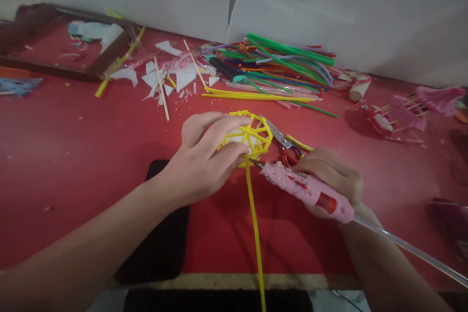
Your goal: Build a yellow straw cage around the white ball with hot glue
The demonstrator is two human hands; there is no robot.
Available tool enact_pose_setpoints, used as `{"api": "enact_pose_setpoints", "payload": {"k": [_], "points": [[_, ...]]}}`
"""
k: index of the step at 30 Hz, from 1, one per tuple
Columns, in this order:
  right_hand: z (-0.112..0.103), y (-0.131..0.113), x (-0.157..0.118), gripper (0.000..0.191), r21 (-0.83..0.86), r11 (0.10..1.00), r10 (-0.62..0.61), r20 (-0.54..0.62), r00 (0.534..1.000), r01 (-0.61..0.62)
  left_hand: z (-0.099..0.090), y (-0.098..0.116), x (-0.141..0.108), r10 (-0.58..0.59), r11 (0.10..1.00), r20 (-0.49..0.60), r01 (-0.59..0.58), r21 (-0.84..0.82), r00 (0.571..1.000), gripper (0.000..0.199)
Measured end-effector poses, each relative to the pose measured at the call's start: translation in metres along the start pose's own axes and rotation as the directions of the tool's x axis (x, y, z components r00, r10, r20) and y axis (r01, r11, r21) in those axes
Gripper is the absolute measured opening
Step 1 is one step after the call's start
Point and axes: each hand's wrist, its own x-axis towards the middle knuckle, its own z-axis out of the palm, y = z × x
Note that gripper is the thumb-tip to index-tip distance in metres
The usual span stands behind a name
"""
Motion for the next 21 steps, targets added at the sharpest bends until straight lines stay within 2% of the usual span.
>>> {"api": "enact_pose_setpoints", "payload": {"k": [4, 21], "points": [[0.0000, -0.0009, -0.0007, 0.008, -0.036, 0.999, 0.010, 0.001, 1.000, -0.010, -0.0002, -0.0004, 0.0007, 0.003, 1.000, -0.001, -0.003, -0.007, 1.000, 0.005], [-0.0029, -0.0053, 0.0022, 0.009, -0.075, 0.997, 0.011, 0.002, 1.000, -0.011, -0.0008, 0.0002, 0.0011, -0.007, 1.000, 0.010, 0.007, 0.009, 1.000, 0.005]]}}
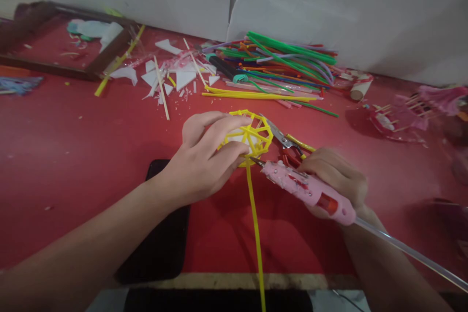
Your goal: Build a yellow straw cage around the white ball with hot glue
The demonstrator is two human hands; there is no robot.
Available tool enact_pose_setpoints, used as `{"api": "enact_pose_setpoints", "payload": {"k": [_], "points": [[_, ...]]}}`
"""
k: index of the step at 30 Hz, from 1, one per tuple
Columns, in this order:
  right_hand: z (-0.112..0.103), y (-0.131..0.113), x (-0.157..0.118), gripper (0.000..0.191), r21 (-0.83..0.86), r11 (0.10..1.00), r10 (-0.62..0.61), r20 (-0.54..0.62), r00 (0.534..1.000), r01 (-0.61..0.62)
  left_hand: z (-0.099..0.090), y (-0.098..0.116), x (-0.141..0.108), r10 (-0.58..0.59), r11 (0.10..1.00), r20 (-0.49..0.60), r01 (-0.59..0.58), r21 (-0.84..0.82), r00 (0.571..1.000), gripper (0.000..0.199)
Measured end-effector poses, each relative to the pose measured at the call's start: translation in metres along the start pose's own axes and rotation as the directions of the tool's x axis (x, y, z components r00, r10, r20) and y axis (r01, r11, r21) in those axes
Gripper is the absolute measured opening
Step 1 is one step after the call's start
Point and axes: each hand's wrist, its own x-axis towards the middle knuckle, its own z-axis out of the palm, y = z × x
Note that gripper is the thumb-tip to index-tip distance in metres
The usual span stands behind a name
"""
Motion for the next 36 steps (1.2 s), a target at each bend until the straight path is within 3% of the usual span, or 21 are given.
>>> {"api": "enact_pose_setpoints", "payload": {"k": [36], "points": [[-0.0054, 0.0082, -0.0053, 0.004, -0.016, 1.000, -0.014, -0.031, 0.999, 0.013, -0.0003, 0.0005, -0.0002, -0.015, 1.000, -0.003, 0.015, -0.024, 1.000, 0.005]]}}
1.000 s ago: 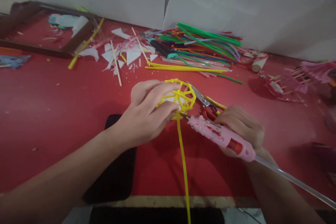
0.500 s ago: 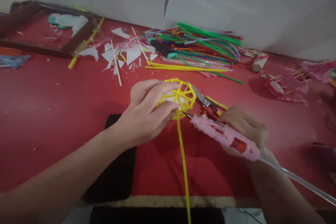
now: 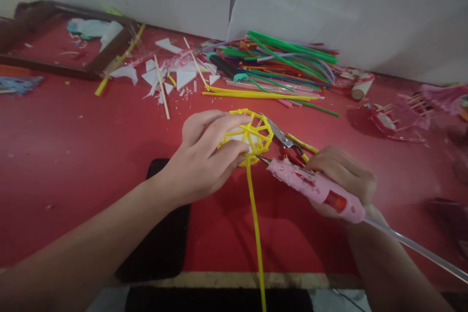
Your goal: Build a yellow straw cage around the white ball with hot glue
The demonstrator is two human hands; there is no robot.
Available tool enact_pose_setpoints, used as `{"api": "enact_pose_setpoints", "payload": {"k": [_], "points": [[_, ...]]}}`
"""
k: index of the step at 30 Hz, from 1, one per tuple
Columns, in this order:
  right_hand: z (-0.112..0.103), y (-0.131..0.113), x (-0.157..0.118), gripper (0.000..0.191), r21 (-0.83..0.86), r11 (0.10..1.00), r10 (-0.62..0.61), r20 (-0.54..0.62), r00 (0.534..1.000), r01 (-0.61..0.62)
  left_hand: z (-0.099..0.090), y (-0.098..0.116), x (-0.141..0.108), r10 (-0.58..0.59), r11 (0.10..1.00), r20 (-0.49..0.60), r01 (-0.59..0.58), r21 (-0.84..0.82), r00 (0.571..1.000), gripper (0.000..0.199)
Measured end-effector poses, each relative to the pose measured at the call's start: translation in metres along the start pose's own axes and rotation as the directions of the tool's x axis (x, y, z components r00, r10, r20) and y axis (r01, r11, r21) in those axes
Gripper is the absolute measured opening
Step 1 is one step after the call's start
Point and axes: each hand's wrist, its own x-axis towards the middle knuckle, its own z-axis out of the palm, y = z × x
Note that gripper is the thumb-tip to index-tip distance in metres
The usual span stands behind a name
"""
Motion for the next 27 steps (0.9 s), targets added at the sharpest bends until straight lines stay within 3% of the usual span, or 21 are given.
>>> {"api": "enact_pose_setpoints", "payload": {"k": [27], "points": [[-0.0053, 0.0062, -0.0034, 0.007, -0.031, 0.999, 0.038, -0.030, 0.999, -0.039, 0.0003, -0.0019, -0.0005, 0.014, 1.000, -0.015, -0.014, 0.016, 1.000, 0.005]]}}
